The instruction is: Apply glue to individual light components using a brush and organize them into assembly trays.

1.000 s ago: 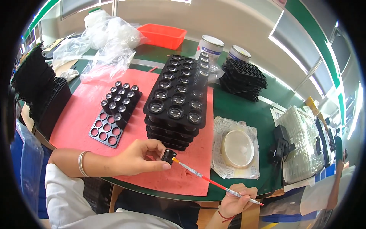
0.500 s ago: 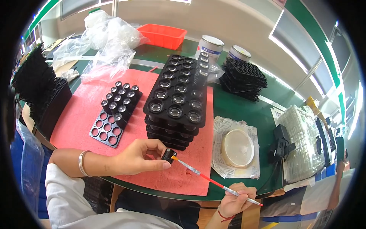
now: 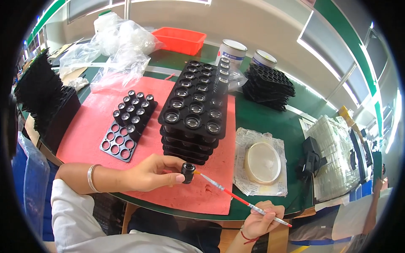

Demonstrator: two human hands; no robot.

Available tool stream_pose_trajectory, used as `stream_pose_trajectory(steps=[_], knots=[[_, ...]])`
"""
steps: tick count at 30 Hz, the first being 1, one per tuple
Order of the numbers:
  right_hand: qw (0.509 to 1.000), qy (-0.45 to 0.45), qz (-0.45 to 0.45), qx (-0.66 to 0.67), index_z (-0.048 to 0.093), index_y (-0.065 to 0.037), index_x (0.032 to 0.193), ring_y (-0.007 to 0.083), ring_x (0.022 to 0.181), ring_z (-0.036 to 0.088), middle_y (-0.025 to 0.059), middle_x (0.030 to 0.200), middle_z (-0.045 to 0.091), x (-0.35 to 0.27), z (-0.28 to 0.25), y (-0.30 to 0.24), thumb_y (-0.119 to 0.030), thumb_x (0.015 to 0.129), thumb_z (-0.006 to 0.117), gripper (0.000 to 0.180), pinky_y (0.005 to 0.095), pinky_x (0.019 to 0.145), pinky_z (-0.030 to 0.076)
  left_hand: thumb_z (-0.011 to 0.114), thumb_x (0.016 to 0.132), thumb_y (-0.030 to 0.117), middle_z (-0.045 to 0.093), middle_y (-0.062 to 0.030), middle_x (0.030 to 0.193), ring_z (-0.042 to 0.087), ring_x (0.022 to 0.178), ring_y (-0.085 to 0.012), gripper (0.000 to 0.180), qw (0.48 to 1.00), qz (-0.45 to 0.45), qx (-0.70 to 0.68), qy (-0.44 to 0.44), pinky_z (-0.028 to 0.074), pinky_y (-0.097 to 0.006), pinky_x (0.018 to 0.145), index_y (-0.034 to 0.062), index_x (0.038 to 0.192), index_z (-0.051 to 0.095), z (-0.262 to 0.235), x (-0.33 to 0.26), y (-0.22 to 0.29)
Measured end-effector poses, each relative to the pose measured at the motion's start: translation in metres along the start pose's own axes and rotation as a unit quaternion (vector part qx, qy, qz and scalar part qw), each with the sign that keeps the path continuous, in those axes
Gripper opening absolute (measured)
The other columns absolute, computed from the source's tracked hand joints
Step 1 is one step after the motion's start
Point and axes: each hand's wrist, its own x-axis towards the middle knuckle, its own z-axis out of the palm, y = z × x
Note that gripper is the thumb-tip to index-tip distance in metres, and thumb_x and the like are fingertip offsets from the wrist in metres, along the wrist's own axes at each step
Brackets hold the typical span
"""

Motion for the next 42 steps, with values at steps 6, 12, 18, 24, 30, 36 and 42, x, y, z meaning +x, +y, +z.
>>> stream_pose_trajectory(steps=[6, 12, 18, 24, 30, 36, 42], knots=[[0.999, 0.036, -0.024, 0.012, 0.032, -0.007, 0.070, 0.0091, 0.048, 0.032, 0.0023, 0.051, 0.034, -0.001, 0.007, 0.000, -0.031, 0.089, 0.048, 0.035, 0.0216, 0.045, 0.024, 0.062, 0.083, 0.020, 0.062, -0.0053, 0.093, 0.057, 0.082, -0.0102, 0.032, 0.990, 0.064, 0.122, 0.004, 0.048, -0.025, 0.069, -0.0007, 0.106, 0.057, 0.000, -0.014, 0.011], [0.998, 0.047, -0.024, 0.017, 0.029, -0.008, 0.068, 0.0075, 0.055, 0.024, -0.0018, 0.059, 0.024, -0.004, -0.001, -0.003, -0.025, 0.093, 0.042, 0.033, 0.0236, 0.052, 0.019, 0.071, 0.069, 0.008, 0.063, -0.0045, 0.080, 0.060, 0.065, -0.0117, 0.029, 0.843, 0.355, 0.379, 0.137, 0.047, -0.022, 0.055, 0.0055, 0.097, 0.062, -0.012, -0.060, 0.049], [0.998, 0.048, -0.032, 0.033, 0.029, -0.008, 0.069, 0.0083, 0.056, 0.025, -0.0004, 0.059, 0.025, -0.006, 0.006, -0.004, -0.024, 0.093, 0.043, 0.032, 0.0246, 0.053, 0.020, 0.074, 0.066, 0.015, 0.062, -0.0030, 0.076, 0.055, 0.066, -0.0135, 0.030, 0.771, 0.188, 0.421, 0.440, 0.045, -0.026, 0.060, 0.0025, 0.091, 0.061, -0.088, -0.082, 0.018], [0.998, 0.042, -0.043, 0.036, 0.030, -0.007, 0.070, 0.0093, 0.056, 0.026, 0.0002, 0.059, 0.026, -0.005, 0.005, -0.004, -0.025, 0.093, 0.043, 0.031, 0.0247, 0.054, 0.021, 0.070, 0.071, 0.021, 0.061, -0.0080, 0.071, 0.058, 0.065, -0.0181, 0.033, 0.796, 0.007, 0.431, 0.425, 0.047, -0.030, 0.060, -0.0021, 0.093, 0.061, -0.102, -0.077, 0.018], [0.999, 0.028, -0.039, 0.024, 0.031, -0.007, 0.071, 0.0094, 0.056, 0.027, 0.0010, 0.058, 0.028, -0.006, 0.004, -0.004, -0.025, 0.092, 0.043, 0.031, 0.0245, 0.054, 0.022, 0.070, 0.070, 0.021, 0.062, -0.0102, 0.073, 0.059, 0.065, -0.0195, 0.031, 0.779, 0.016, 0.478, 0.406, 0.048, -0.030, 0.060, -0.0014, 0.090, 0.063, -0.103, -0.071, 0.006], [0.999, 0.025, -0.037, 0.031, 0.032, -0.007, 0.071, 0.0094, 0.055, 0.029, 0.0016, 0.056, 0.030, -0.006, 0.001, -0.005, -0.027, 0.092, 0.044, 0.031, 0.0242, 0.055, 0.023, 0.071, 0.068, 0.023, 0.061, -0.0102, 0.074, 0.059, 0.066, -0.0234, 0.030, 0.740, 0.022, 0.546, 0.392, 0.047, -0.033, 0.061, 0.0012, 0.087, 0.064, -0.100, -0.072, 0.012], [0.998, 0.028, -0.055, 0.005, 0.037, -0.005, 0.071, 0.0098, 0.046, 0.037, 0.0045, 0.050, 0.038, -0.004, -0.001, 0.002, -0.032, 0.088, 0.050, 0.034, 0.0194, 0.044, 0.026, 0.072, 0.067, 0.020, 0.057, -0.0038, 0.070, 0.051, 0.059, -0.0152, 0.024, 0.642, 0.169, 0.613, 0.427, 0.042, -0.027, 0.054, 0.0070, 0.085, 0.065, -0.059, -0.053, 0.070]])
